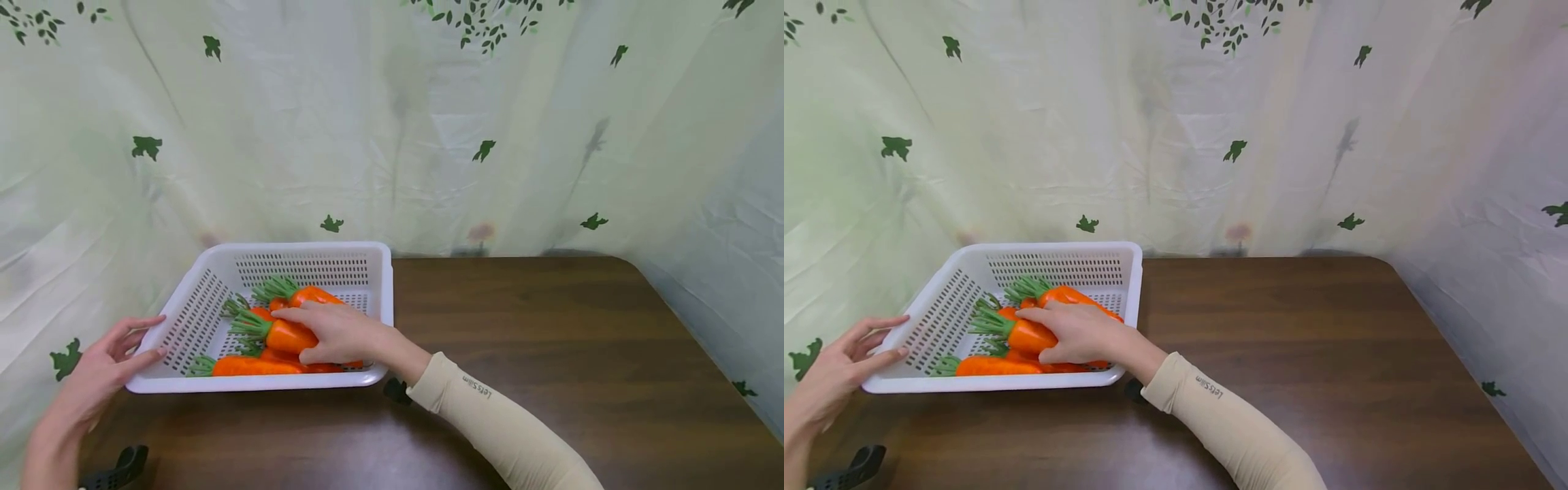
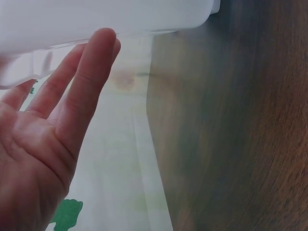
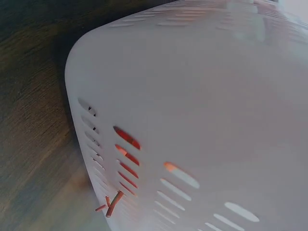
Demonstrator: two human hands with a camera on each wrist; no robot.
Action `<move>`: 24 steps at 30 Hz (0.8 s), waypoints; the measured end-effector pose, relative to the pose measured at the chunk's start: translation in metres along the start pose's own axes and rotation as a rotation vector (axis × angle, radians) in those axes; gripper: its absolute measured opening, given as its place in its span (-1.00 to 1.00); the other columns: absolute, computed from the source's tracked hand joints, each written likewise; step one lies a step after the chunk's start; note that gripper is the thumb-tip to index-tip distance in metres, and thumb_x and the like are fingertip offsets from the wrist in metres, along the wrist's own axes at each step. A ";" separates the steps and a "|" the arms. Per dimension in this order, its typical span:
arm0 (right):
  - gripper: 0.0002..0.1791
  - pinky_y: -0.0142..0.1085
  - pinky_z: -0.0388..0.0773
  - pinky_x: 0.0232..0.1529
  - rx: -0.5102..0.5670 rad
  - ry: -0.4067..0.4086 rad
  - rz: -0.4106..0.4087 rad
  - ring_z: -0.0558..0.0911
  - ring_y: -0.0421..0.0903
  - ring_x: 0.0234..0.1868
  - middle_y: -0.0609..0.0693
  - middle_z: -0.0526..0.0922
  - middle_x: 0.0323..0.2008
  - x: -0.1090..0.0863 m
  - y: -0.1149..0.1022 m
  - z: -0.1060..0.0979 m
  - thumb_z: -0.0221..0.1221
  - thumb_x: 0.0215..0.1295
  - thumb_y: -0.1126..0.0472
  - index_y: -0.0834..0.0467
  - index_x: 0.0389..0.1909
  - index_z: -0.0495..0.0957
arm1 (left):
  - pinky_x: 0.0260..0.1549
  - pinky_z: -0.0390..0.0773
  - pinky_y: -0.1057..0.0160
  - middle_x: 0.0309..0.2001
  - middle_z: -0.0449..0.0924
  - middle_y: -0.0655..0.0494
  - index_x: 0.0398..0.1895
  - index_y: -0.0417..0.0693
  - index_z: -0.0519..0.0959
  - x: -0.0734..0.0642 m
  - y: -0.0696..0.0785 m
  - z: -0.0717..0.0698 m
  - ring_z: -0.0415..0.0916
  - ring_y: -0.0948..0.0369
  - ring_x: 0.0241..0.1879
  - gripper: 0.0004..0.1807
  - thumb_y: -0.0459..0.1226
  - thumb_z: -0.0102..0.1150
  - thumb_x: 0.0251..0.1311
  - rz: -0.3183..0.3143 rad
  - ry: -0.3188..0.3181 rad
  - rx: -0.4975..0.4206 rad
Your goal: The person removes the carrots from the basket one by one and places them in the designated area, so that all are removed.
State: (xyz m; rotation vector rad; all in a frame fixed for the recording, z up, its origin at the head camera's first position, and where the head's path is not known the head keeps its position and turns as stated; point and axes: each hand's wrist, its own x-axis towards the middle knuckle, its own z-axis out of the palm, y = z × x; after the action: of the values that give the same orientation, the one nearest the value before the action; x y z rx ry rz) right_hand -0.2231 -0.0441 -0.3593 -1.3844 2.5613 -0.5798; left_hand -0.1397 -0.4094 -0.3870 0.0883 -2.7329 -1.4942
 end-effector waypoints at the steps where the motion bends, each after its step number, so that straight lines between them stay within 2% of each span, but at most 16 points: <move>1: -0.21 -0.40 0.32 0.02 -0.006 0.006 -0.003 0.33 -0.31 0.08 -0.32 0.33 0.30 -0.001 0.000 0.000 0.20 0.26 0.04 -0.27 0.50 0.14 | -0.38 0.63 0.27 -0.08 0.38 0.67 0.34 0.24 0.37 0.000 0.000 0.000 0.54 0.52 -0.23 -0.49 -0.20 0.20 0.34 0.004 -0.002 -0.002; 6: -0.21 -0.45 0.35 -0.11 -0.006 0.075 -0.019 0.34 -0.32 0.04 -0.27 0.33 0.27 -0.004 0.001 0.001 0.20 0.24 0.08 -0.28 0.48 0.15 | -0.39 0.64 0.24 -0.09 0.41 0.67 0.36 0.20 0.37 0.000 -0.001 0.000 0.56 0.49 -0.23 -0.47 -0.19 0.21 0.34 0.006 -0.013 -0.011; 10: -0.27 -0.48 0.39 -0.16 0.075 0.178 -0.044 0.38 -0.31 -0.03 -0.23 0.37 0.17 -0.006 0.001 -0.001 0.26 0.20 0.14 -0.20 0.40 0.25 | -0.40 0.64 0.24 -0.09 0.41 0.67 0.36 0.18 0.37 0.000 -0.003 0.001 0.57 0.47 -0.23 -0.45 -0.20 0.23 0.32 0.014 -0.012 -0.017; 18: -0.30 -0.49 0.48 -0.06 0.307 0.389 -0.102 0.44 -0.27 -0.05 -0.15 0.44 0.11 -0.012 0.005 -0.006 0.28 0.19 0.26 0.00 0.36 0.28 | -0.39 0.65 0.22 -0.10 0.37 0.63 0.37 0.22 0.36 0.000 -0.003 0.001 0.53 0.51 -0.25 -0.45 -0.14 0.23 0.33 -0.010 0.002 0.017; 22: -0.28 -0.42 0.56 -0.15 0.467 0.517 -0.094 0.48 -0.21 -0.11 -0.10 0.46 0.10 -0.014 0.008 -0.010 0.29 0.18 0.31 0.01 0.36 0.28 | -0.41 0.65 0.20 -0.12 0.38 0.67 0.37 0.23 0.36 0.000 -0.002 0.000 0.55 0.48 -0.26 -0.45 -0.16 0.22 0.33 -0.011 0.002 -0.003; 24: -0.27 -0.37 0.60 -0.21 0.575 0.559 -0.056 0.51 -0.18 -0.13 -0.11 0.47 0.11 -0.017 0.009 -0.012 0.30 0.19 0.31 -0.06 0.37 0.28 | -0.41 0.66 0.19 -0.12 0.41 0.68 0.37 0.20 0.37 0.001 -0.001 0.000 0.57 0.46 -0.26 -0.45 -0.18 0.23 0.33 -0.006 0.002 -0.022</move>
State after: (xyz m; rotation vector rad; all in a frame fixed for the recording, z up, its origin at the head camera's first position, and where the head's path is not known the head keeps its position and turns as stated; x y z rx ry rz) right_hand -0.2245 -0.0230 -0.3523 -1.1973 2.3930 -1.7557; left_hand -0.1404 -0.4102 -0.3882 0.0977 -2.7164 -1.5239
